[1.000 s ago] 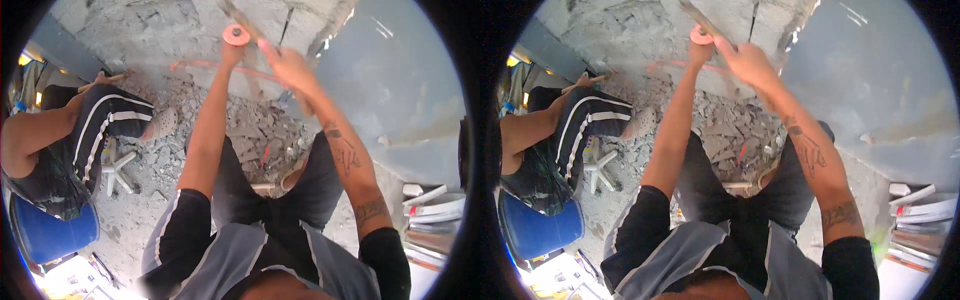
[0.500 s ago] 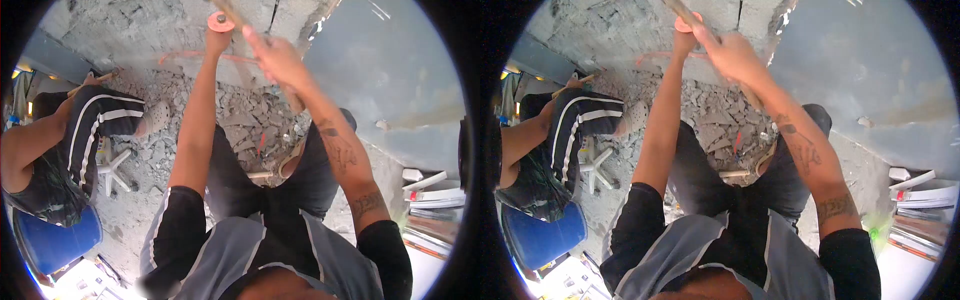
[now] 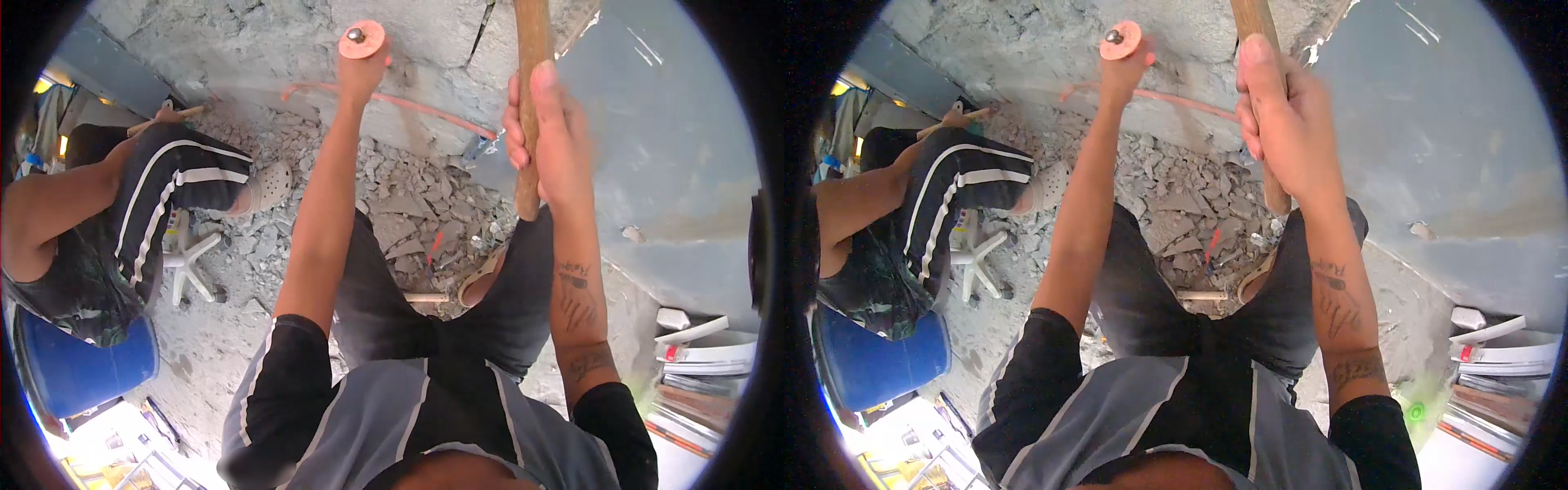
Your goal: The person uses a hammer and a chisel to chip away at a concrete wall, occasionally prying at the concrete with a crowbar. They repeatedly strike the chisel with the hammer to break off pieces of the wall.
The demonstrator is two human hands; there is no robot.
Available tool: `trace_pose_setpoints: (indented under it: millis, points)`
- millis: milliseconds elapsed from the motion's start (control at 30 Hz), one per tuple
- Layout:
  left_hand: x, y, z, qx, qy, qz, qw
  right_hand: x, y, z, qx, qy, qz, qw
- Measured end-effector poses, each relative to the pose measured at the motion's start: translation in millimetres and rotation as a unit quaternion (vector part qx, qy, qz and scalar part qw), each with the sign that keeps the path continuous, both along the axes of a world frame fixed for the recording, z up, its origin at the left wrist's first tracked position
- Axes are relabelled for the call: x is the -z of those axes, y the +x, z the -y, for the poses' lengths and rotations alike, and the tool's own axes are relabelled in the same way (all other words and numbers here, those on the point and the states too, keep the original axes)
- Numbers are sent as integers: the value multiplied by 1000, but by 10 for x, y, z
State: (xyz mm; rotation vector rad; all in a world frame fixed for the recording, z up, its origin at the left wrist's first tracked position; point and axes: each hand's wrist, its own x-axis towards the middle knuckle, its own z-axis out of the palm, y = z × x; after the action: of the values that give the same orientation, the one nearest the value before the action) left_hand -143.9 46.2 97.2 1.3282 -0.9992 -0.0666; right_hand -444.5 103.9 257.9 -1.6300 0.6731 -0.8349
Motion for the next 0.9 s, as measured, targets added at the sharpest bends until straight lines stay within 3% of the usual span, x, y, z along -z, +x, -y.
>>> trace_pose_setpoints:
  millis: [100,200,333,400,500,633,700,833,900]
  points:
    - [166,-189,71,-37,5,94,995,79,-34,14,-7,11,10,1000]
    - [230,-189,161,-23,-41,90,995,5,-68,14,-4,15,35,999]
    - [247,-276,145,-23,-13,80,996,-100,-107,7,10,-23,73,997]
    - [272,-318,125,-117,11,226,967,-80,-113,-16,10,-45,60,997]
    - [257,-328,125,-81,30,141,986,2,-73,-18,3,-56,37,998]
    - [230,-273,89,-82,70,177,978,73,-52,29,-21,-44,24,999]
    - [214,-300,65,-76,8,129,989,95,-39,32,-19,-43,23,999]
    - [137,-296,62,-59,-13,145,988,154,-51,115,-34,-57,19,998]
    - [180,-327,63,-62,62,81,993,151,-31,102,-28,-43,19,999]
